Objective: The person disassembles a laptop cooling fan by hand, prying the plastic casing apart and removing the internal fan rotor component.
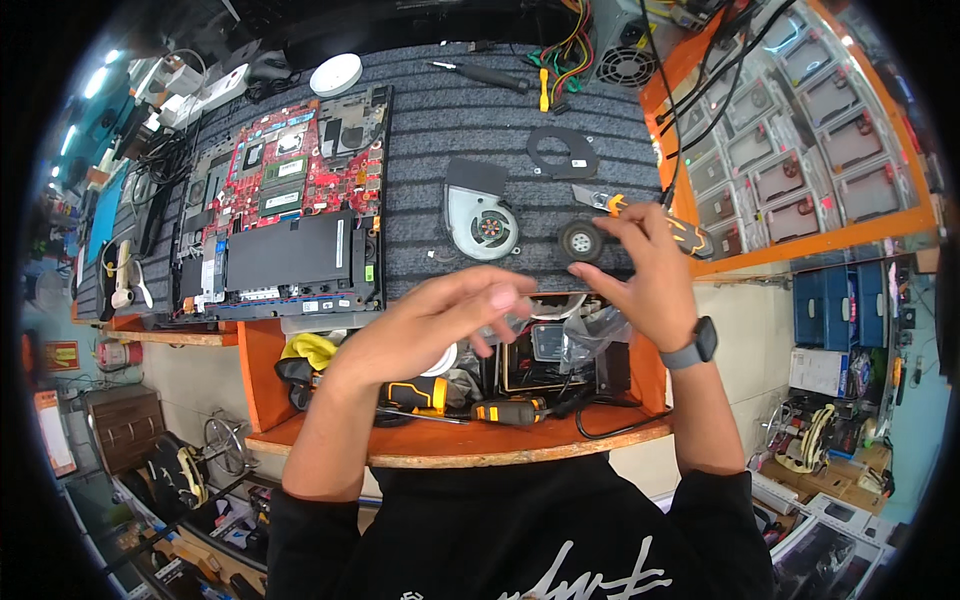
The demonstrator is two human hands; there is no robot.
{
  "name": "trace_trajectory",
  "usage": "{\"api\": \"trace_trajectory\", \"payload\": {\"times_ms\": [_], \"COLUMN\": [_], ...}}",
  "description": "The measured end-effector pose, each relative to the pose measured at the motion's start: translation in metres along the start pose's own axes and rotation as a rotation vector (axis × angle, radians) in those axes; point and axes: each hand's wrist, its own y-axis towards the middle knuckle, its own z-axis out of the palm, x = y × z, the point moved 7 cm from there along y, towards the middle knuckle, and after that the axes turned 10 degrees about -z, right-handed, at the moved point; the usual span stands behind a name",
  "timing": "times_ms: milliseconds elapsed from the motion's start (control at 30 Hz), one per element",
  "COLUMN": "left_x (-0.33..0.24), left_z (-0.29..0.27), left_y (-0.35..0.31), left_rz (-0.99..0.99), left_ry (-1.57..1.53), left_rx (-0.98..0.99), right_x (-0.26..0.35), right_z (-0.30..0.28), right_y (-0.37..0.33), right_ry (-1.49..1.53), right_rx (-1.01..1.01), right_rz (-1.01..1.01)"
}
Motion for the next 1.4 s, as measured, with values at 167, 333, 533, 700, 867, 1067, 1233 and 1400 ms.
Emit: {"api": "trace_trajectory", "payload": {"times_ms": [167,333,533,700,867,1067,1233,1400], "left_x": [-0.008,0.070,0.164,0.134,0.126,0.082,0.071,0.067], "left_z": [-0.024,-0.078,-0.092,-0.077,-0.082,-0.135,-0.320,-0.465], "left_y": [-0.090,-0.245,-0.293,-0.292,-0.284,-0.299,-0.378,-0.383], "left_rz": [0.358,0.568,0.778,0.846,0.941,1.089,0.441,-0.294], "left_ry": [0.127,0.260,0.470,0.501,0.548,0.394,0.387,0.784], "left_rx": [-0.266,-1.144,-1.803,-1.809,-1.742,-1.675,-2.070,-1.989], "right_x": [0.005,-0.004,-0.011,-0.007,-0.006,-0.041,-0.041,0.025], "right_z": [-0.035,-0.079,-0.062,-0.057,-0.057,-0.061,-0.079,-0.063], "right_y": [-0.028,-0.147,-0.216,-0.224,-0.194,-0.144,-0.154,-0.124], "right_ry": [0.001,0.028,-0.120,-0.174,-0.243,-0.336,-0.548,-0.139], "right_rx": [-0.140,-0.318,-0.714,-0.663,-0.626,-0.583,-0.497,-0.435], "right_rz": [0.052,0.206,0.229,0.251,0.106,0.193,0.167,0.307]}}
